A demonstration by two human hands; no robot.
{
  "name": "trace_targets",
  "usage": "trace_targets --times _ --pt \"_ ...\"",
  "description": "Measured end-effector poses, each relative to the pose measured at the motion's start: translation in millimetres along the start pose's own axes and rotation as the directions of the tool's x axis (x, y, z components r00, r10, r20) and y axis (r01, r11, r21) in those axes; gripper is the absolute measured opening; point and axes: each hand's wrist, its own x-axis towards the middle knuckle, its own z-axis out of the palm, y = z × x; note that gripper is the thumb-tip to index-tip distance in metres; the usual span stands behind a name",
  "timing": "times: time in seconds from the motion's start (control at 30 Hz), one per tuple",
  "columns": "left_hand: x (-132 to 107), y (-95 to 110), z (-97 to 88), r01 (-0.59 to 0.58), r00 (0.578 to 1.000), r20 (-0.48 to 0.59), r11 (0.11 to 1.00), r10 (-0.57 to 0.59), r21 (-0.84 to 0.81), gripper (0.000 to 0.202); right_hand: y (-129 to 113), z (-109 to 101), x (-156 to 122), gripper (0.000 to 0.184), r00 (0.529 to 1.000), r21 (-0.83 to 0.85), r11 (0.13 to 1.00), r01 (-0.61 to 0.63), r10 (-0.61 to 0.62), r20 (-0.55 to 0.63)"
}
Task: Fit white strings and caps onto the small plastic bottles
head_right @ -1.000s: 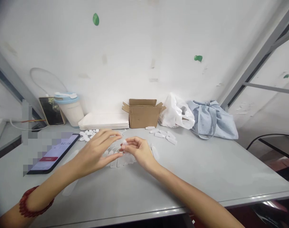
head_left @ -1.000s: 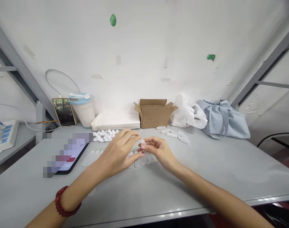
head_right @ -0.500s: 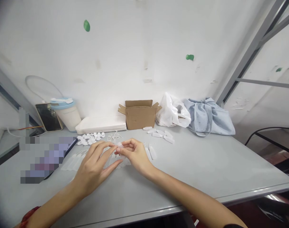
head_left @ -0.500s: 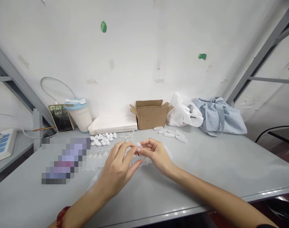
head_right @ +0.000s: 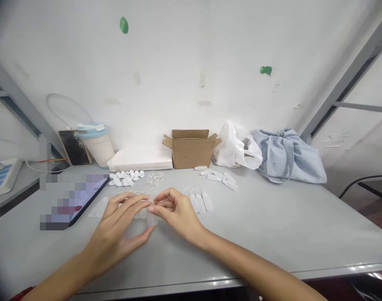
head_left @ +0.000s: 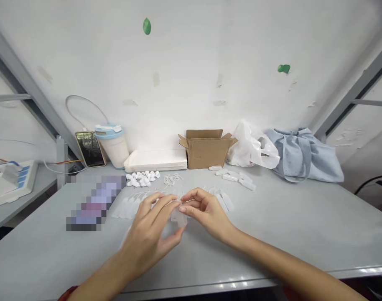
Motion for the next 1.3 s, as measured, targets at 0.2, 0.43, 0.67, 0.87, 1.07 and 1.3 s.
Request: trace_targets --times 0.2,0.43,0.67,0.87,1.07,1.3 --pt "-41.9 -32.3 -40.4 0.279 0.908 0.375 0.939 -0.189 -0.203 0.041 0.2 -2.8 0.9 0.022 1.000 -0.119 0.993 0.028 -0.029 -0.011" --pt "-66.3 -55.7 -58.5 0.462 0.753 0.603 0.864 -0.265 -0.198 0.045 2.4 -5.8 5.1 0.019 0.999 -0.150 0.988 0.031 -0.036 -0.029" --pt "-62.9 -59.6 -54.1 0.455 0.725 0.643 0.873 -0.248 -0.177 0.042 0.7 -4.5 3.7 0.015 0.999 -0.192 0.981 0.030 -0.038 -0.037" --pt "-69.4 -66.5 -51.8 0.422 0.742 0.615 0.899 -0.267 -0.119 0.043 -1.3 -5.1 3.8 0.012 0.997 -0.220 0.975 0.042 -0.055 -0.053" --pt "-72.2 -69.8 -51.2 0.417 0.743 0.613 0.902 -0.267 -0.112 0.043 0.4 -5.8 4.3 0.012 0.996 -0.244 0.968 0.062 -0.077 -0.053" --pt "-70.4 -69.7 -51.3 0.426 0.745 0.608 0.897 -0.276 -0.115 0.043 -0.4 -6.8 4.5 0.013 0.995 -0.248 0.966 0.068 -0.083 -0.052"
